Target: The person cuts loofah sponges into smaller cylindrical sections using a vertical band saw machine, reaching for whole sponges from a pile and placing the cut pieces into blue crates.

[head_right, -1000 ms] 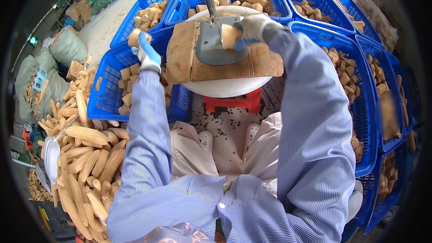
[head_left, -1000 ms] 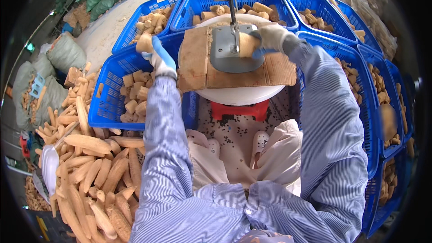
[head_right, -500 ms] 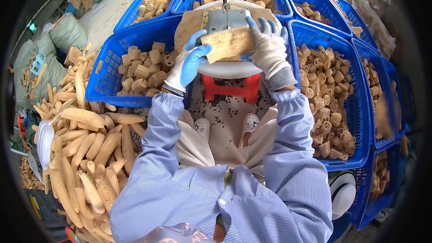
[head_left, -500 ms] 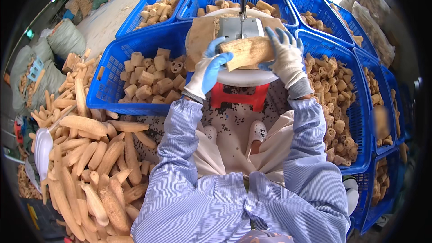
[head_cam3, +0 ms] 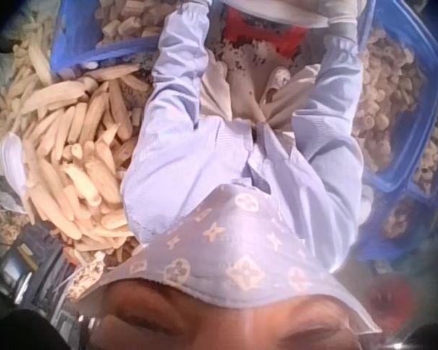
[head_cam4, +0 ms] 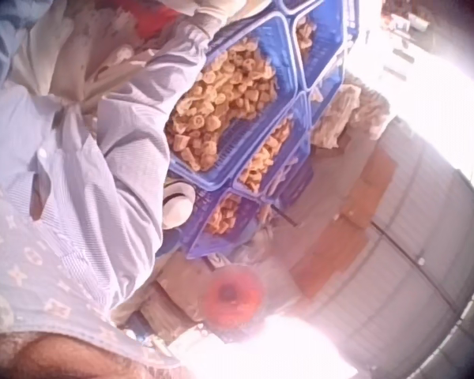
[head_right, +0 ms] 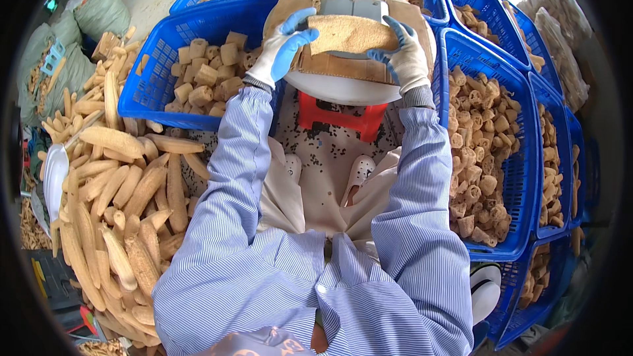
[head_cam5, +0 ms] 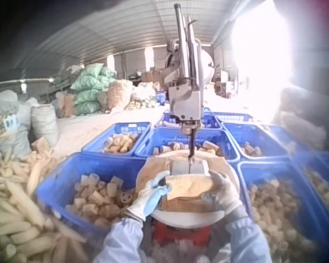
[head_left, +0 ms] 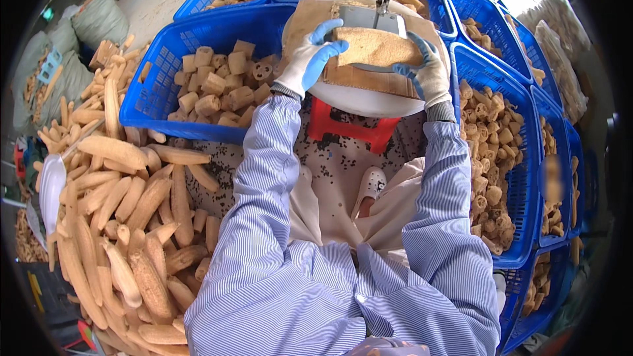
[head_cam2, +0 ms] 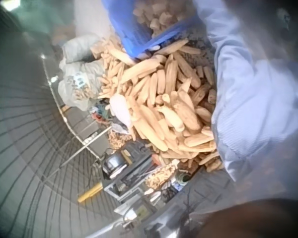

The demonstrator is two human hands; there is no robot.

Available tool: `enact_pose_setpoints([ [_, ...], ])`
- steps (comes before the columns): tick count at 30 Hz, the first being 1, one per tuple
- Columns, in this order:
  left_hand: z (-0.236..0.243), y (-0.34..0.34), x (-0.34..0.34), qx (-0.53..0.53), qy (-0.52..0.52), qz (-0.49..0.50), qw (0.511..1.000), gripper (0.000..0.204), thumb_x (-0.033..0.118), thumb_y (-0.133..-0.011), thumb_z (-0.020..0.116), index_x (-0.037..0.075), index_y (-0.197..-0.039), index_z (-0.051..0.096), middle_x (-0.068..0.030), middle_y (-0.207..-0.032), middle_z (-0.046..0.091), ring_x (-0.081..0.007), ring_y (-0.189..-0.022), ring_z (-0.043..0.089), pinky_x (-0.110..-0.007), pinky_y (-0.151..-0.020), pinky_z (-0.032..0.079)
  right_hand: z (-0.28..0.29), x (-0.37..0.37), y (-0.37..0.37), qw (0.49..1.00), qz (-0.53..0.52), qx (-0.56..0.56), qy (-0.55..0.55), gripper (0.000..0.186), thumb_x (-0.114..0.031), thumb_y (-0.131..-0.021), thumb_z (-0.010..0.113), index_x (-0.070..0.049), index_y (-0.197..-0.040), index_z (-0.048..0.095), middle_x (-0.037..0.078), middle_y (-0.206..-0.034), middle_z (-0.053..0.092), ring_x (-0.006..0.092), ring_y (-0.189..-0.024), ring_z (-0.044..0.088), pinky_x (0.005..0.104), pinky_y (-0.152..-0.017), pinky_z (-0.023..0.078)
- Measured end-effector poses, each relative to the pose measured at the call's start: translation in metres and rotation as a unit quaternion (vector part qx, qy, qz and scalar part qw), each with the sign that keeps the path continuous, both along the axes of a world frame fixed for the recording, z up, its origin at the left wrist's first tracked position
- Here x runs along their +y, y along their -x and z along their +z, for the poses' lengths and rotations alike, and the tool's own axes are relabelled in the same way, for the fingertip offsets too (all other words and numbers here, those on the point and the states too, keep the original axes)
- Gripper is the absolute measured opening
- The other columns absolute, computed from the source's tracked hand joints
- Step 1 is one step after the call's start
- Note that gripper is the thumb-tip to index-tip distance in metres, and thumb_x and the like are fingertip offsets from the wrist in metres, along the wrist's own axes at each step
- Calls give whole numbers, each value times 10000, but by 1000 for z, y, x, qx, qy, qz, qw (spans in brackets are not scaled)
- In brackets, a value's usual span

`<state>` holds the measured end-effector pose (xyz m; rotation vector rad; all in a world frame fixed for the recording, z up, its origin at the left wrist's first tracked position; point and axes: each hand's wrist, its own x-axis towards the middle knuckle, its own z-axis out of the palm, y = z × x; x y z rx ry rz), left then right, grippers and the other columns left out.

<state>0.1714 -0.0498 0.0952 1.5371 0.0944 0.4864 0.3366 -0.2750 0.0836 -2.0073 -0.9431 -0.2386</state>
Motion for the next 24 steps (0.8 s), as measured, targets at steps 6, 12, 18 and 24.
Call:
enact_pose_setpoints([
  [6,-17,-15,12,-15,35,20,999,661,203,-843,786,53,-1413,487,-106,-1312,592,-194,-1213,548,-294,-1056,424,-7,8,-3,1000,11,-13,-9,812,-162,-603,928,-170,-1336,581,120,-1318,548,276,-1173,581,349,-1019,515],
  [12,-17,-16,10,-6,40,37,999,738,219,-839,797,88,-1464,429,-122,-1400,533,-223,-1288,512,-320,-1103,410,-8,10,-7,999,20,-21,-16,789,-173,-615,925,-165,-1330,591,129,-1317,553,282,-1171,581,353,-1020,512],
  [18,-19,-18,7,-9,2,53,999,820,262,-870,773,81,-1518,305,-158,-1401,520,-240,-1283,515,-336,-1096,420,-5,12,-5,1000,3,6,-5,776,-168,-623,922,-158,-1327,596,129,-1311,552,288,-1176,575,352,-1035,499],
  [24,-23,-30,5,-35,-16,73,997,776,246,-913,727,69,-1520,276,-155,-1354,546,-220,-1240,534,-329,-1061,442,-2,13,-5,1000,-7,11,5,772,-187,-626,922,-154,-1326,600,136,-1313,543,288,-1196,563,356,-1051,483],
])
